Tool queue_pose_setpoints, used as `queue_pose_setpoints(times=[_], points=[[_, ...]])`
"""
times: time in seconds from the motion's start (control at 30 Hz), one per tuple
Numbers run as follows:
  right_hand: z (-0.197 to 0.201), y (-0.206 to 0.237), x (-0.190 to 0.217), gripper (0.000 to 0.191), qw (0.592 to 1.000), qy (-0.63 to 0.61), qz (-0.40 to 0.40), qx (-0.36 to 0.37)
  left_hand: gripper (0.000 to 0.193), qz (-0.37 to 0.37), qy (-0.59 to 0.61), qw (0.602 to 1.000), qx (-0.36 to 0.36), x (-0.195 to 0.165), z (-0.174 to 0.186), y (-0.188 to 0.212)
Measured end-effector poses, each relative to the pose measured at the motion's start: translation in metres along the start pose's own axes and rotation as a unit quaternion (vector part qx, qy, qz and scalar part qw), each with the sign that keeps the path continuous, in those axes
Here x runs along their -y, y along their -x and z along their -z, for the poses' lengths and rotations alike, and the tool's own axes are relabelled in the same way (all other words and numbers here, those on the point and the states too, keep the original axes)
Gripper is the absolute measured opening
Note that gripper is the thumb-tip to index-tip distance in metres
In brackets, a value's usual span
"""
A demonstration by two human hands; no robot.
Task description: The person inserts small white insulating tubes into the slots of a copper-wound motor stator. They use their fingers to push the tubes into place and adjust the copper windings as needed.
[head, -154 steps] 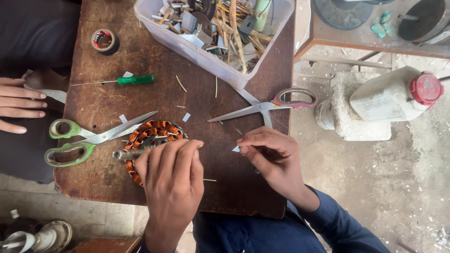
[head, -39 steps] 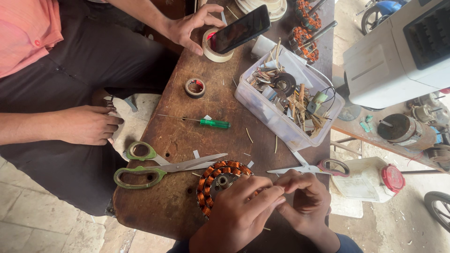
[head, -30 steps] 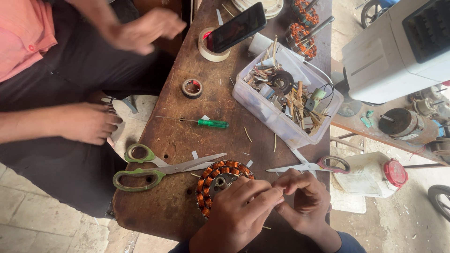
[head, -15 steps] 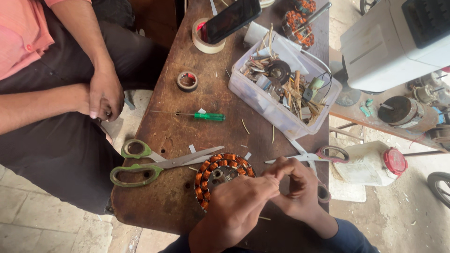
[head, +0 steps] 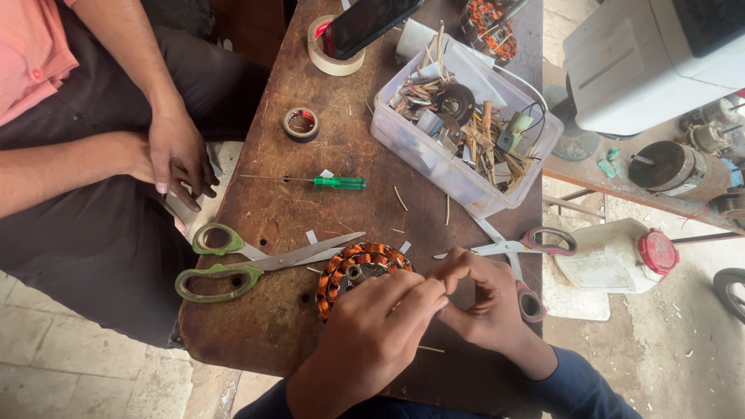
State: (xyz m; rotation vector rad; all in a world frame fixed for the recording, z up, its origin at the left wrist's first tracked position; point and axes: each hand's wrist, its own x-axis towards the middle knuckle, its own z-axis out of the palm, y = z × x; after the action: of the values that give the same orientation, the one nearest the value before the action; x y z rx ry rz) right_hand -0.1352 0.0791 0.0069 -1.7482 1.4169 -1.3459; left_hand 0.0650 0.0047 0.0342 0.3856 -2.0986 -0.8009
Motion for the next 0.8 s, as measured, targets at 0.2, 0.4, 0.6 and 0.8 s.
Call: queue_pose_setpoints(times=[0.2, 0.4, 0.6, 0.8], points=[[0.001, 0.0, -0.001, 0.03, 1.0, 0.014, -0.009, -0.007, 0.034, -0.06, -0.163, 0.983, 0.056, -0.001, 0.008, -0.001], [0.0, 0.001, -0.001, 0.031, 1.0, 0.006, -0.011, -0.012, 0.032, -0.093, -0.29, 0.95, 0.074, -0.005, 0.011, -0.004], [0.0, -0.002, 0.002, 0.031, 1.0, 0.007, -0.01, -0.006, 0.024, -0.107, -0.325, 0.935, 0.096, -0.008, 0.015, -0.011], [0.004, 0.006, -0.002, 0.032, 0.999, 0.025, -0.02, 0.001, 0.018, -0.145, -0.359, 0.919, 0.079, -0.008, 0.019, -0.02]])
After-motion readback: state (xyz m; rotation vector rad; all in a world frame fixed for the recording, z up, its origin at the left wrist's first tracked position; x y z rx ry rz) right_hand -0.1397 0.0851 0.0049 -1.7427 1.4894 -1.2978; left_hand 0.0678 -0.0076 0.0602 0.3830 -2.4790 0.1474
